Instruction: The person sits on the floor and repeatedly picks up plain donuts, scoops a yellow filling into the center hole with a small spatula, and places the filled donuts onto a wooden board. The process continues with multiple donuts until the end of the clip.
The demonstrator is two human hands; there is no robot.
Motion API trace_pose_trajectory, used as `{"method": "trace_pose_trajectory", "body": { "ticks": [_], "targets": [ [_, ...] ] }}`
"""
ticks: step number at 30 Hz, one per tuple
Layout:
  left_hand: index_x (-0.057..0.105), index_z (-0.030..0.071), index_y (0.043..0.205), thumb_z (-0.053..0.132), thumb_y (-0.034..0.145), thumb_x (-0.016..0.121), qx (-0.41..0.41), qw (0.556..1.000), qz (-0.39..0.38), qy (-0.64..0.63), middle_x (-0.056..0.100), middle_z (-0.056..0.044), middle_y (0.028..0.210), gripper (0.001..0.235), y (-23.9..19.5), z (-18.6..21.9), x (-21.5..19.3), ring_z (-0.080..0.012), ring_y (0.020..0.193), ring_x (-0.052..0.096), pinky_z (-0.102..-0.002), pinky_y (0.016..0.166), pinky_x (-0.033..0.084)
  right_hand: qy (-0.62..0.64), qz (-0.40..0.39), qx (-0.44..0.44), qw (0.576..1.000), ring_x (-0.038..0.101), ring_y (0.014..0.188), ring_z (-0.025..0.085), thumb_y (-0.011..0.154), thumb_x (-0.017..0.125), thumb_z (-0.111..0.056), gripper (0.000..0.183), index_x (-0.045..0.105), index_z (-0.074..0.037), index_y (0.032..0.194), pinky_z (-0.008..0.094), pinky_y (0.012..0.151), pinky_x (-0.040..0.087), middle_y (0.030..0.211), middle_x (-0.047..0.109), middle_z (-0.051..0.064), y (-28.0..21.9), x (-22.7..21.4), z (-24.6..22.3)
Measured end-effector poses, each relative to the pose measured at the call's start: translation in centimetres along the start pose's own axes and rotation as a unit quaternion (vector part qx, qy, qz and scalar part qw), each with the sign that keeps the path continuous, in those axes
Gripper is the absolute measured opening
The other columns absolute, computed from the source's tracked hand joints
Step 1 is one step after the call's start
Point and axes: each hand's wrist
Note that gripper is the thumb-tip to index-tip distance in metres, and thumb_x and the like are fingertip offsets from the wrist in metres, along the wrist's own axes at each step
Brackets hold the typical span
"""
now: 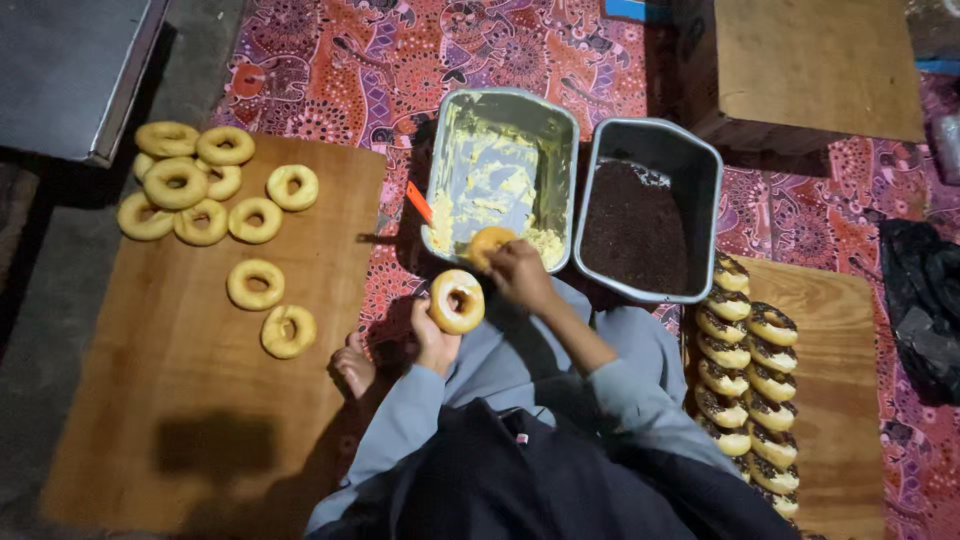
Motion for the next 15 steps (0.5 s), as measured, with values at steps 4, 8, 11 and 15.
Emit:
{"method": "trace_pose_trajectory", "body": {
  "ticks": [4,8,11,15],
  "targets": [
    [0.063,0.002,0.121,0.039,0.093,0.041,-0.035,0.999,0.020,-0.002,0.070,-0.013,0.120,0.051,-1.3,-0.5,0.3,-0.0269,0.111,0.068,-0.045,0.100,0.055,-0.022,-0.018,0.047,0.998,0.066,0.099,0.033,0.088,0.076,-0.023,0.026,0.080,-0.010,0.111,0.045,0.090,0.054,0.102,0.073,0.013,0.7,-1.0,0.3],
    [0.061,0.002,0.128,0.043,0.096,0.041,-0.069,0.996,0.054,0.016,0.068,-0.013,0.126,0.055,-1.4,-0.9,0.6,-0.0273,0.116,0.065,-0.045,0.102,0.052,0.091,-0.028,-0.131,0.987,0.066,0.089,0.037,0.079,0.077,-0.022,0.039,0.078,-0.002,0.113,0.051,0.085,0.049,0.090,0.072,0.017,-2.2,-0.8,-2.1],
    [0.060,0.000,0.132,0.040,0.097,0.043,-0.018,0.999,-0.046,0.013,0.067,-0.015,0.129,0.056,-1.3,-1.5,0.1,-0.0284,0.121,0.064,-0.045,0.106,0.052,0.080,0.044,0.044,0.995,0.067,0.087,0.034,0.088,0.078,-0.026,0.034,0.074,-0.004,0.113,0.043,0.085,0.055,0.095,0.074,0.016,-3.1,-0.8,-2.9],
    [0.056,0.001,0.136,0.042,0.100,0.044,-0.028,0.996,-0.062,0.056,0.064,-0.015,0.133,0.056,-1.8,-1.7,1.2,-0.0298,0.125,0.061,-0.047,0.108,0.049,0.056,0.074,-0.003,0.996,0.066,0.098,0.034,0.086,0.076,-0.021,0.043,0.071,-0.004,0.125,0.045,0.092,0.051,0.113,0.072,0.017,-3.1,-2.3,-2.4]
  ]
}}
Point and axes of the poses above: each hand's wrist, its own y-axis towards the middle knuckle, its own x-axis out of the palm, z = x × y
